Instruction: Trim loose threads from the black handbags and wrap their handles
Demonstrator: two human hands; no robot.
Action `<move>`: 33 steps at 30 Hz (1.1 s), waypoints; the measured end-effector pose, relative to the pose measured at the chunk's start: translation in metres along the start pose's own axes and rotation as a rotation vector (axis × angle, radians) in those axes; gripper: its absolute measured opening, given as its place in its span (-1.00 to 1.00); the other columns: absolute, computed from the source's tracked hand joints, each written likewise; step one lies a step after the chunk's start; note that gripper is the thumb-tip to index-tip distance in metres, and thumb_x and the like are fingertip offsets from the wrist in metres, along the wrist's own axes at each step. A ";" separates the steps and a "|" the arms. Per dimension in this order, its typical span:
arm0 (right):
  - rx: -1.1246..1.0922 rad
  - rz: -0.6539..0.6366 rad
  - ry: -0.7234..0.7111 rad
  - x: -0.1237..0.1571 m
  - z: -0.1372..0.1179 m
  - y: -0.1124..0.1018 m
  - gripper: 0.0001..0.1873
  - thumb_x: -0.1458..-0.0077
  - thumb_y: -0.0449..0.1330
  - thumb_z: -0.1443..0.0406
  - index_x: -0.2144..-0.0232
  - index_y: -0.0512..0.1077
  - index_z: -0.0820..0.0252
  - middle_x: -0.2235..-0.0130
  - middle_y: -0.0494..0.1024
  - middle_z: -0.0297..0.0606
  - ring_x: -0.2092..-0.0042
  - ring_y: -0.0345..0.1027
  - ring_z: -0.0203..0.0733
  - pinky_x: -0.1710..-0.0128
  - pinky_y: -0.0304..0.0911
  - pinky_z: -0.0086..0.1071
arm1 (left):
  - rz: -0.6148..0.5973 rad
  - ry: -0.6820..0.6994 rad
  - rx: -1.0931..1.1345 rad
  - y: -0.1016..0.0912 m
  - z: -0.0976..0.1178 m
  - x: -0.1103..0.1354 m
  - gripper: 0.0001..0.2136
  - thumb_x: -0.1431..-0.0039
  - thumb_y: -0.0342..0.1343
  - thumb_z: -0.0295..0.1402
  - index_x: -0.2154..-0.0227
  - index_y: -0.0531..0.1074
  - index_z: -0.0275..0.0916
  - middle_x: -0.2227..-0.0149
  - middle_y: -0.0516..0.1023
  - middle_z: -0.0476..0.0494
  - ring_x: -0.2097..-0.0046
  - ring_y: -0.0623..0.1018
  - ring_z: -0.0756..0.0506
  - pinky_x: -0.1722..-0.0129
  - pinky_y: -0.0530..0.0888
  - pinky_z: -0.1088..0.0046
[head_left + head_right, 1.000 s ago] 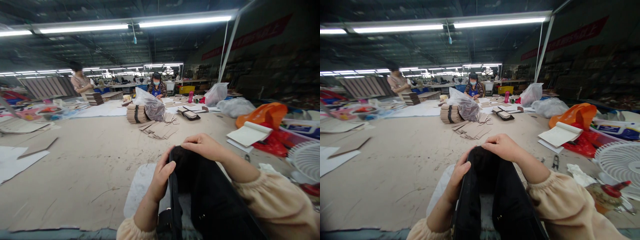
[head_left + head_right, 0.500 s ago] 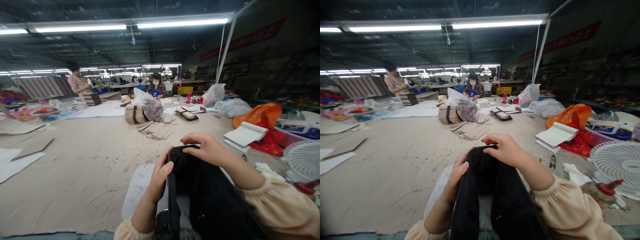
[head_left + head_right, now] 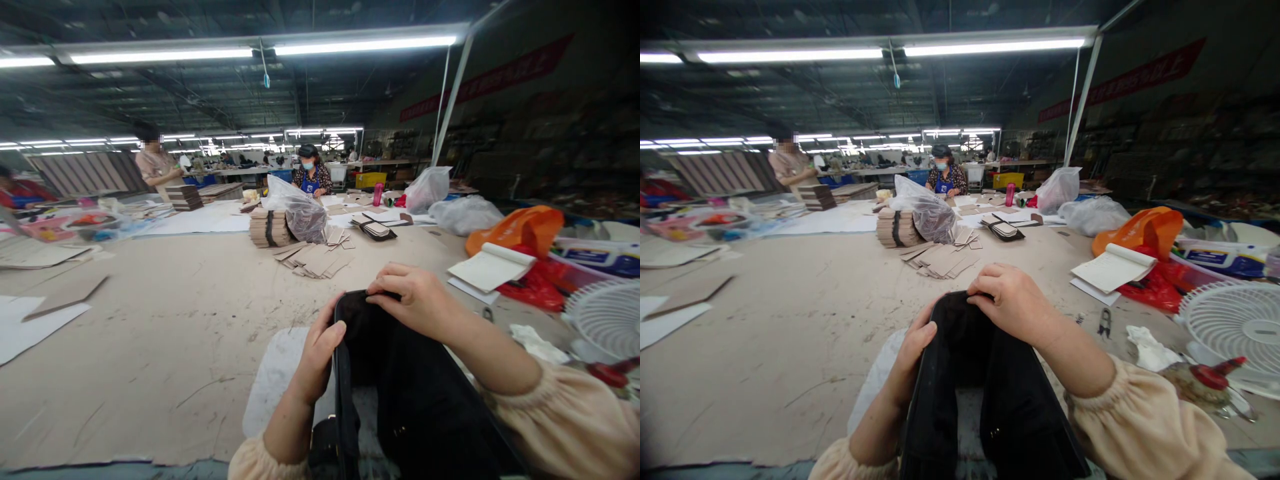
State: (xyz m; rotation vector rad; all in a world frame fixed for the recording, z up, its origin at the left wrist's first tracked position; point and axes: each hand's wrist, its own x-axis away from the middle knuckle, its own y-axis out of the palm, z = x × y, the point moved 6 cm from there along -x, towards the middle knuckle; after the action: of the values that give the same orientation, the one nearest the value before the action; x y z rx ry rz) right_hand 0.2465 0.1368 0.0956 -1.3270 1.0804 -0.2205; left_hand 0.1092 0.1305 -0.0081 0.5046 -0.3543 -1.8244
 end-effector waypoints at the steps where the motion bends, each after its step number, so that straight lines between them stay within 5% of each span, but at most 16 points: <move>1: 0.008 0.000 0.001 -0.001 0.000 0.000 -0.92 -0.04 0.16 0.35 0.39 0.47 0.15 0.37 0.46 -0.28 0.28 0.32 -0.23 0.29 0.19 -0.40 | -0.001 0.000 0.004 0.000 0.000 0.000 -0.41 0.05 0.13 -0.13 -0.06 0.27 -0.28 -0.02 0.42 -0.22 -0.08 0.35 -0.31 -0.12 0.23 0.11; 7: 0.071 -0.049 0.011 -0.004 0.001 0.007 -0.91 -0.06 0.14 0.33 0.44 0.44 0.15 0.39 0.44 -0.30 0.32 0.30 -0.24 0.13 0.14 -0.28 | 0.003 0.012 -0.038 -0.003 0.000 -0.001 -0.43 0.05 0.13 -0.14 -0.05 0.29 -0.27 -0.03 0.41 -0.20 -0.10 0.33 -0.30 -0.14 0.21 0.13; 13: 0.054 -0.116 -0.040 -0.005 -0.002 0.009 -0.87 -0.09 0.09 0.36 0.44 0.43 0.14 0.39 0.40 -0.33 0.28 0.30 -0.24 -0.11 -0.14 -0.06 | -0.021 0.000 0.007 0.001 0.000 -0.001 -0.44 0.04 0.12 -0.16 -0.05 0.29 -0.27 -0.05 0.40 -0.20 -0.10 0.33 -0.29 -0.14 0.22 0.14; 25: 0.093 -0.085 0.019 -0.006 0.000 0.008 -0.86 -0.08 0.10 0.33 0.49 0.42 0.18 0.40 0.42 -0.28 0.32 0.29 -0.24 0.13 0.12 -0.27 | -0.006 0.012 -0.022 -0.001 -0.001 -0.002 -0.45 0.05 0.13 -0.16 -0.03 0.31 -0.27 -0.03 0.41 -0.20 -0.11 0.32 -0.29 -0.15 0.20 0.15; 33: 0.077 -0.031 -0.027 -0.001 -0.001 0.003 -0.91 -0.05 0.17 0.29 0.38 0.49 0.06 0.39 0.47 -0.37 0.31 0.36 -0.26 -0.13 -0.13 -0.07 | -0.026 0.028 -0.020 -0.001 -0.003 -0.005 -0.44 0.07 0.12 -0.13 -0.01 0.32 -0.27 -0.04 0.41 -0.21 -0.09 0.33 -0.31 -0.11 0.24 0.13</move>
State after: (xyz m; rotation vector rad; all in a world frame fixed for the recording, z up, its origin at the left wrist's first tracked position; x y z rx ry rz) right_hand 0.2440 0.1379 0.0939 -1.2754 1.0196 -0.2644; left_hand 0.1113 0.1352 -0.0099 0.5227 -0.3114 -1.8424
